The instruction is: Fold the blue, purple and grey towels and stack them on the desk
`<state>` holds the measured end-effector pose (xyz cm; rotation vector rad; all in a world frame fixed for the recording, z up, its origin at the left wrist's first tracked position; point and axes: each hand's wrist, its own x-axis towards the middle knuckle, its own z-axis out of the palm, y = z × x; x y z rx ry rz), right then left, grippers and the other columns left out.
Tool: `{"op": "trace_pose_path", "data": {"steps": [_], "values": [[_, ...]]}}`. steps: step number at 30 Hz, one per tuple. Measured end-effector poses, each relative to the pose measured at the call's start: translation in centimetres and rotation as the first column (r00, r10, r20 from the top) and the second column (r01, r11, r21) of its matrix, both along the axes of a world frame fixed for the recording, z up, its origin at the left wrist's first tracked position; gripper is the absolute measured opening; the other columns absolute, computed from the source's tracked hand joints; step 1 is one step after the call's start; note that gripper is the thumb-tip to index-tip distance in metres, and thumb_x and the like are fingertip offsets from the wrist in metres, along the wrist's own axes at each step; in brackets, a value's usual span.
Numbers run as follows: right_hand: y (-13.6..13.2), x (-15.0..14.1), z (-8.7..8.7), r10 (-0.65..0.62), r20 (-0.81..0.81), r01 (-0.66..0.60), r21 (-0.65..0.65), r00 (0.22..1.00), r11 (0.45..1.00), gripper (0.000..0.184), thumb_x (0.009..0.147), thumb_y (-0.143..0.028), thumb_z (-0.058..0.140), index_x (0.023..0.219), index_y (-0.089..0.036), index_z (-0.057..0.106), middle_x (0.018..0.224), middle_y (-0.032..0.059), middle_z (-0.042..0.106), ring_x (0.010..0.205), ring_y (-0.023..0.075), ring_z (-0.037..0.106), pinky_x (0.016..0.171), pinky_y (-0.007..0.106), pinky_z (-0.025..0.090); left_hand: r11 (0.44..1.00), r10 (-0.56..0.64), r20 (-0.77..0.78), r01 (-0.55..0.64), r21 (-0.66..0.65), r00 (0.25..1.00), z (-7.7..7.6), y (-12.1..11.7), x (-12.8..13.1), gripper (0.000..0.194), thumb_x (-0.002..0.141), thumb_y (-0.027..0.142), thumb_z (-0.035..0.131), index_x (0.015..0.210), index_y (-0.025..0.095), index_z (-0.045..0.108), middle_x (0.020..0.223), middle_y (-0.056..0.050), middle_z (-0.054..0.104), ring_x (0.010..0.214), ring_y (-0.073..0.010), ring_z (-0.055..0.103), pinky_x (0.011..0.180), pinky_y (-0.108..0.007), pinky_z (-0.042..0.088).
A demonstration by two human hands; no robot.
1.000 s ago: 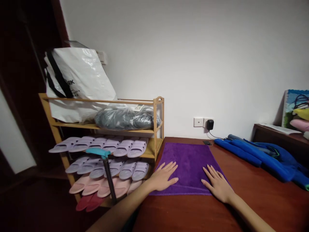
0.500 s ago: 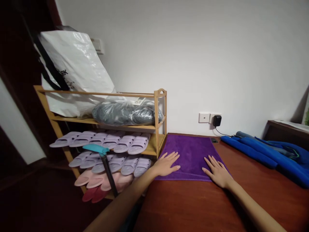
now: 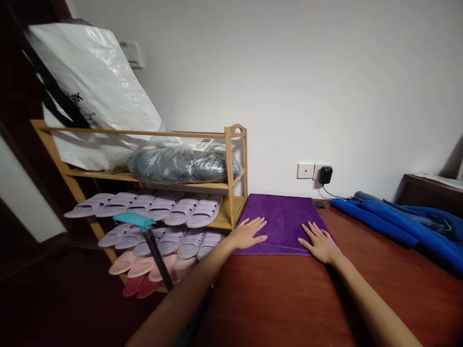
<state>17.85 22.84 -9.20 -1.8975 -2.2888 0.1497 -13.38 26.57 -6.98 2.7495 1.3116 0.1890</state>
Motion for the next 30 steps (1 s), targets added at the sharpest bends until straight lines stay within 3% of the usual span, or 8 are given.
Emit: {"op": "trace_pose_path", "data": {"steps": [5,9,13,14,16,19,25,30], "values": [[1.0,1.7,0.0,-0.004,-0.041,0.005,0.024,0.999,1.000,0.072,0.083,-0.071,0.016,0.143,-0.032,0.027,0.151,-0.0012,0.022,0.140,0.0158,0.016,0.111,0.036,0.019,1.000,-0.003,-0.007,0.003,0.015,1.000,0.1,-0.1,0.1,0.066,0.092,0.066,0.022,0.147,0.029,0.021,0.153,-0.002,0.017,0.140,-0.0196,0.015,0.112,-0.042,0.010],[0.8,8.5,0.4,-0.207,-0.044,0.211,0.143,0.977,0.967,0.072,0.086,-0.064,0.014,0.144,-0.023,0.024,0.152,0.0050,0.017,0.140,0.0210,0.016,0.109,0.046,0.021,1.000,0.001,-0.005,-0.001,0.029,1.000,0.3,-0.3,0.2,0.065,0.092,0.065,0.024,0.146,0.029,0.022,0.152,-0.002,0.018,0.139,-0.0192,0.016,0.111,-0.042,0.010],[0.0,18.0,-0.5,-0.446,-0.036,0.434,0.313,0.894,0.845,0.073,0.086,-0.050,0.021,0.141,-0.002,0.023,0.150,0.0191,0.016,0.139,0.0291,0.010,0.107,0.054,0.012,0.999,0.004,0.015,-0.005,0.044,1.000,0.6,-0.6,0.3,0.061,0.093,0.062,0.028,0.145,0.031,0.025,0.151,-0.001,0.022,0.138,-0.0197,0.020,0.111,-0.041,0.012],[-0.1,19.9,-0.9,-0.550,0.008,0.503,0.391,0.835,0.770,0.069,0.087,-0.047,0.018,0.140,-0.003,0.026,0.147,0.0193,0.025,0.136,0.0287,0.018,0.105,0.054,0.019,0.999,0.010,0.020,-0.011,0.042,1.000,0.6,-0.7,0.3,0.060,0.093,0.062,0.029,0.145,0.031,0.026,0.151,-0.001,0.023,0.138,-0.0198,0.021,0.111,-0.041,0.013],[-0.1,22.2,-1.8,-0.637,0.067,0.548,0.447,0.768,0.707,0.064,0.088,-0.044,0.019,0.138,-0.006,0.031,0.135,0.0198,0.041,0.125,0.0316,0.035,0.095,0.055,0.028,0.999,0.017,0.027,-0.018,0.037,0.999,0.6,-0.7,0.4,0.060,0.093,0.061,0.029,0.144,0.031,0.027,0.151,0.000,0.024,0.138,-0.0199,0.022,0.111,-0.041,0.014],[-0.1,22.6,-2.2,-0.632,0.162,0.497,0.484,0.758,0.720,0.053,0.090,-0.038,0.022,0.131,-0.011,0.043,0.114,0.0192,0.053,0.107,0.0354,0.045,0.084,0.056,0.032,0.999,0.017,0.038,-0.019,0.036,0.999,0.5,-0.6,0.5,0.060,0.093,0.062,0.029,0.144,0.031,0.028,0.151,0.000,0.024,0.138,-0.0196,0.021,0.111,-0.041,0.014],[-1.4,20.6,-0.6,-0.463,0.346,0.266,0.485,0.816,0.833,0.041,0.086,-0.012,0.024,0.096,-0.012,0.064,0.103,0.0146,0.057,0.107,0.0270,0.044,0.097,0.046,0.024,0.999,0.018,0.044,-0.020,0.046,0.999,0.5,-0.7,0.4,0.060,0.093,0.063,0.028,0.143,0.032,0.029,0.150,-0.001,0.025,0.138,-0.0186,0.022,0.111,-0.040,0.014],[-2.4,22.3,-0.6,-0.584,0.266,0.416,0.487,0.767,0.768,0.039,0.086,-0.037,0.036,0.094,-0.010,0.064,0.099,0.0195,0.058,0.096,0.0318,0.051,0.077,0.046,0.036,0.999,0.018,0.047,-0.020,0.045,0.999,0.8,-1.0,0.3,0.061,0.092,0.063,0.028,0.143,0.030,0.031,0.150,-0.002,0.026,0.138,-0.0190,0.022,0.111,-0.041,0.015]]}}
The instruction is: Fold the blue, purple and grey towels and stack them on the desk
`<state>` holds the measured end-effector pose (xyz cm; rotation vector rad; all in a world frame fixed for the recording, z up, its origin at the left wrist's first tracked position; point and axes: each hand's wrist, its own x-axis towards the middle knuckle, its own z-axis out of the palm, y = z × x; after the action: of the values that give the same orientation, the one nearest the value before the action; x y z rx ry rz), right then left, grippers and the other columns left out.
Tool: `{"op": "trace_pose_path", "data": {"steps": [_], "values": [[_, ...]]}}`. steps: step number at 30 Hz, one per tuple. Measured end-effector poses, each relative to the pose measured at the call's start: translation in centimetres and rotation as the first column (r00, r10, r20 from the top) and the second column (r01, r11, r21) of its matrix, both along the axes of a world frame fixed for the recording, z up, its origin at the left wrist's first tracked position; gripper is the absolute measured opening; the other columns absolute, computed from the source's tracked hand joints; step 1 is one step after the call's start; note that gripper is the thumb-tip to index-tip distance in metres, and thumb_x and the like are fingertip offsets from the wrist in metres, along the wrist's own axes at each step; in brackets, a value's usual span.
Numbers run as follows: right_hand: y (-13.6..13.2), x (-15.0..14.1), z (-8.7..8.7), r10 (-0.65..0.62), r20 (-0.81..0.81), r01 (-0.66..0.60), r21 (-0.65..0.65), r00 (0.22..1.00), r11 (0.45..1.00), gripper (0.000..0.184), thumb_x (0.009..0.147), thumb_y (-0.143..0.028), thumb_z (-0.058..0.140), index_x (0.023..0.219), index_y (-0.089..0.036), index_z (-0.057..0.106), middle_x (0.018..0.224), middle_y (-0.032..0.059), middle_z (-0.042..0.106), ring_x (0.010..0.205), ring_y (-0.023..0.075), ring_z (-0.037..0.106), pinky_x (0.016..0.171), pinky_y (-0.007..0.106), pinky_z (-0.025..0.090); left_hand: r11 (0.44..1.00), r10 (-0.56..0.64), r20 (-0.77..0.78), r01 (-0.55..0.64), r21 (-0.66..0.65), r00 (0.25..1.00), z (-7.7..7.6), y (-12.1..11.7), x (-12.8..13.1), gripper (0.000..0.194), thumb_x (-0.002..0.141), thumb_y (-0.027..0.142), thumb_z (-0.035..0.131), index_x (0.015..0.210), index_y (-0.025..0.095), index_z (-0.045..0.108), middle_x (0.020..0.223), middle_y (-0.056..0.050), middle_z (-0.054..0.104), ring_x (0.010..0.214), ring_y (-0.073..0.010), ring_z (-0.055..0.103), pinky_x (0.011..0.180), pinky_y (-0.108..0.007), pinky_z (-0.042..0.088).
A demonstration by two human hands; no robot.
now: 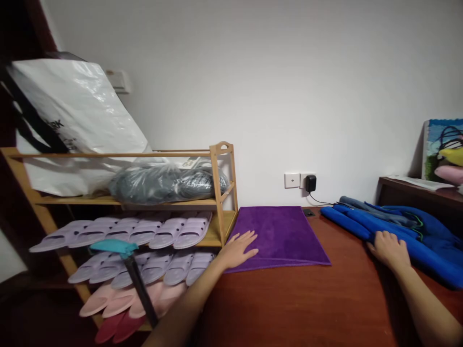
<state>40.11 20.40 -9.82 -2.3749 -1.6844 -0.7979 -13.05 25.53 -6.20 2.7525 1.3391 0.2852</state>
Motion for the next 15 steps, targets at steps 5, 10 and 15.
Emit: {"op": "trace_pose_path", "data": {"steps": [5,10,15], "values": [[-0.6,2.2,-1.0,-0.093,-0.080,0.096,0.025,0.992,0.995,0.057,0.081,-0.063,0.035,0.104,-0.019,0.063,0.116,0.0185,0.054,0.106,0.0359,0.049,0.079,0.050,0.036,1.000,-0.004,0.023,0.004,0.005,1.000,-0.2,0.1,-0.1,0.061,0.092,0.064,0.028,0.143,0.031,0.031,0.150,-0.002,0.026,0.138,-0.0201,0.023,0.110,-0.042,0.015],[-1.1,1.5,-1.1,0.083,0.056,-0.082,-0.030,0.995,0.996,0.047,0.090,-0.040,0.024,0.112,-0.012,0.056,0.116,0.0173,0.057,0.099,0.0320,0.054,0.087,0.048,0.031,1.000,-0.003,0.030,0.003,-0.002,1.000,-0.2,0.2,-0.1,0.061,0.091,0.064,0.028,0.142,0.032,0.032,0.150,-0.001,0.026,0.138,-0.0195,0.022,0.111,-0.041,0.014],[-1.6,0.8,-0.2,0.142,0.014,-0.140,-0.072,0.990,0.988,0.049,0.093,-0.038,0.017,0.096,-0.011,0.058,0.080,0.0151,0.065,0.080,0.0277,0.061,0.078,0.041,0.036,1.000,0.000,0.051,0.001,-0.006,0.999,-0.2,0.1,-0.2,0.060,0.092,0.064,0.028,0.142,0.032,0.033,0.150,-0.001,0.027,0.138,-0.0196,0.023,0.110,-0.041,0.014]]}}
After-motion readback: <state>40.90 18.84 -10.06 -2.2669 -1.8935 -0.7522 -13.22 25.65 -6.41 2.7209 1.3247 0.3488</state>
